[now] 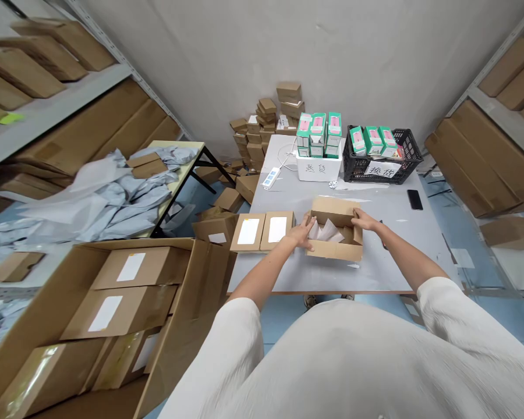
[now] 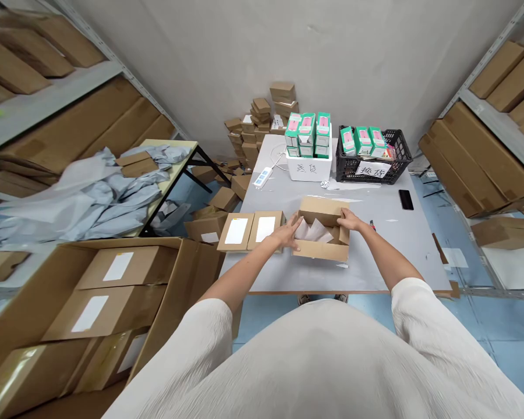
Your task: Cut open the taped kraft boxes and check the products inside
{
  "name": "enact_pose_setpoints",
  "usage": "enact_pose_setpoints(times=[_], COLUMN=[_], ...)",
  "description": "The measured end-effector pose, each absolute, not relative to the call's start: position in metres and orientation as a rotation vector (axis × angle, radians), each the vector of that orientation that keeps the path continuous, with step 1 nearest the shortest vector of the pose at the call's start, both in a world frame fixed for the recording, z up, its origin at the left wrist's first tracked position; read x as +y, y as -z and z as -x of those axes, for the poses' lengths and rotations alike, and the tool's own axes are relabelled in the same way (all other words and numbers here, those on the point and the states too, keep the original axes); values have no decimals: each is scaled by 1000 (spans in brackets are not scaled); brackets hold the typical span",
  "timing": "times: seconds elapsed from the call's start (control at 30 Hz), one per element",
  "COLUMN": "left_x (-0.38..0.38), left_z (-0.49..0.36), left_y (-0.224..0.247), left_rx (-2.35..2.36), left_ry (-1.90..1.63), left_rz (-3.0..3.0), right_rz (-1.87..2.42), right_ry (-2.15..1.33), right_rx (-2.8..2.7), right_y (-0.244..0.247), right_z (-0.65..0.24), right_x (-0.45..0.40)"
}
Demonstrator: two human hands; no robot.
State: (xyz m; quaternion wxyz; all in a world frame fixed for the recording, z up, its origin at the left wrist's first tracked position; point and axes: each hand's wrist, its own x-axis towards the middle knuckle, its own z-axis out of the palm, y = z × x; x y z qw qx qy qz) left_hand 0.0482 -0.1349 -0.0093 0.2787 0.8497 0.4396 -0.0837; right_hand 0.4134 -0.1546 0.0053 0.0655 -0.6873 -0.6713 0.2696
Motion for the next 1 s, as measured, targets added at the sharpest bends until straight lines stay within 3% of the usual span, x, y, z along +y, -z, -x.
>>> enact_pose_setpoints(times=[0.1, 0.5, 0.73, 1.0], left_x=[-117, -90, -84, -72], left_z=[-57, -65, -58, -61], left_y=[11, 0, -1, 7], left_rx=[1111, 1035, 995, 966], left_ry=[232, 385, 291, 311], left_rz=[-2243, -2292, -2341, -2341], right_rz=[2063, 2244, 2214, 2285], right_ry=[-997, -954, -738, -619], right_rx=[-1871, -1536, -1713, -1876], right_y=[-13, 11, 26, 3], right_z=[-433, -503, -506, -490], right_x=[-155, -202, -216, -221])
